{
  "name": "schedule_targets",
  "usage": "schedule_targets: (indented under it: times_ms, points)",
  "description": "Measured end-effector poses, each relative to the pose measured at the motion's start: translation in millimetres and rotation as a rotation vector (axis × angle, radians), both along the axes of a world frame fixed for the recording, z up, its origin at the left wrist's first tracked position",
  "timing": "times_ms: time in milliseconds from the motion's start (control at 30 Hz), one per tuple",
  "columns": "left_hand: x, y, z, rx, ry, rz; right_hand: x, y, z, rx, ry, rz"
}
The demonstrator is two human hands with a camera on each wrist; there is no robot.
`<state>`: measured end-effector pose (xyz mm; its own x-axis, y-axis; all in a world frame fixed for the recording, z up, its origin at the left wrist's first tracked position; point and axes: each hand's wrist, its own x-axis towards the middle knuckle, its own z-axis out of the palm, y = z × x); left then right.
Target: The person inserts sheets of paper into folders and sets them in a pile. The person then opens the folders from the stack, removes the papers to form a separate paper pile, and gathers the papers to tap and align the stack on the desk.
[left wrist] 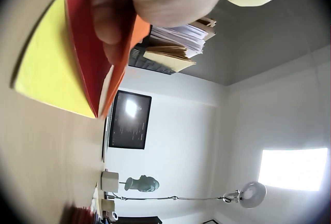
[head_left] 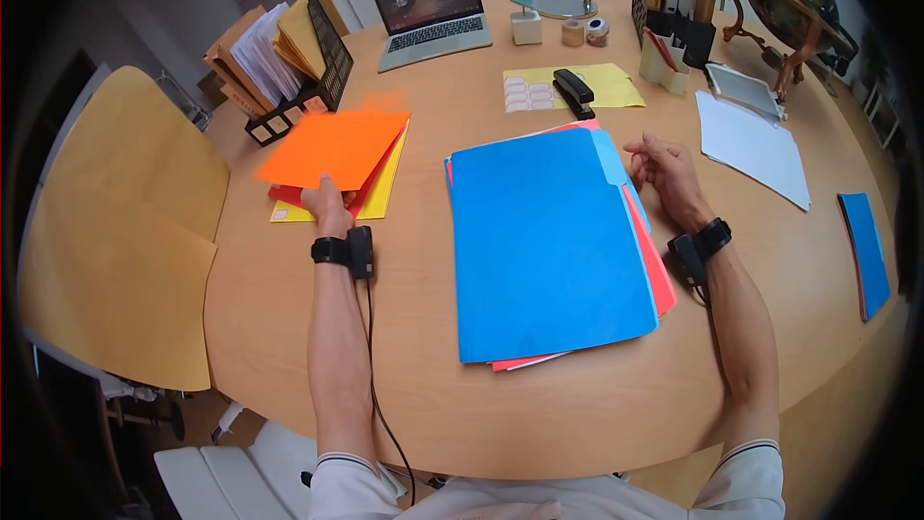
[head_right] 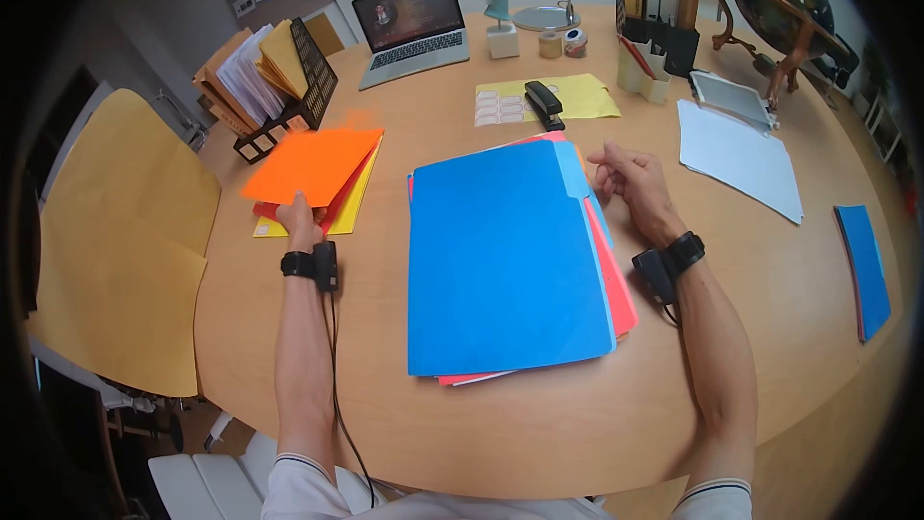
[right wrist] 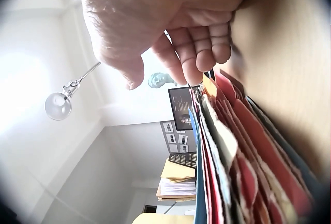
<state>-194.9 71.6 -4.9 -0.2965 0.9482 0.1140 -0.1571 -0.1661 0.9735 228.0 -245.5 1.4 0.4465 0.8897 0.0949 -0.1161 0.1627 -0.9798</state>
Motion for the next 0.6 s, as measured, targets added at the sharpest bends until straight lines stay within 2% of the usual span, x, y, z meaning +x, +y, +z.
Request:
schedule_targets:
  times_ms: [67,100,300,367,400,467,600]
  points:
    - [-10,5,2,-0.188,0.061,-0.023,0,0,0,0.000,0.004,0.012]
    - [-13,7,0,-0.190,0.059,-0.022,0,-1,0,0.002,0.007,0.023]
    - [-29,18,-14,-0.086,0.158,-0.053,-2,-1,3,0.000,-0.026,0.026]
    - [-30,16,-15,-0.023,0.374,-0.059,-2,0,1,0.000,-0.032,0.027]
    - [-32,21,-20,-0.026,0.371,-0.072,-2,-1,1,0.002,-0.036,0.028]
    - [-32,28,-29,0.155,0.672,0.182,-3,-2,2,-0.006,-0.043,0.022]
    - [-7,-18,9,0.185,0.801,0.263,-6,-3,6,-0.024,-0.118,0.027]
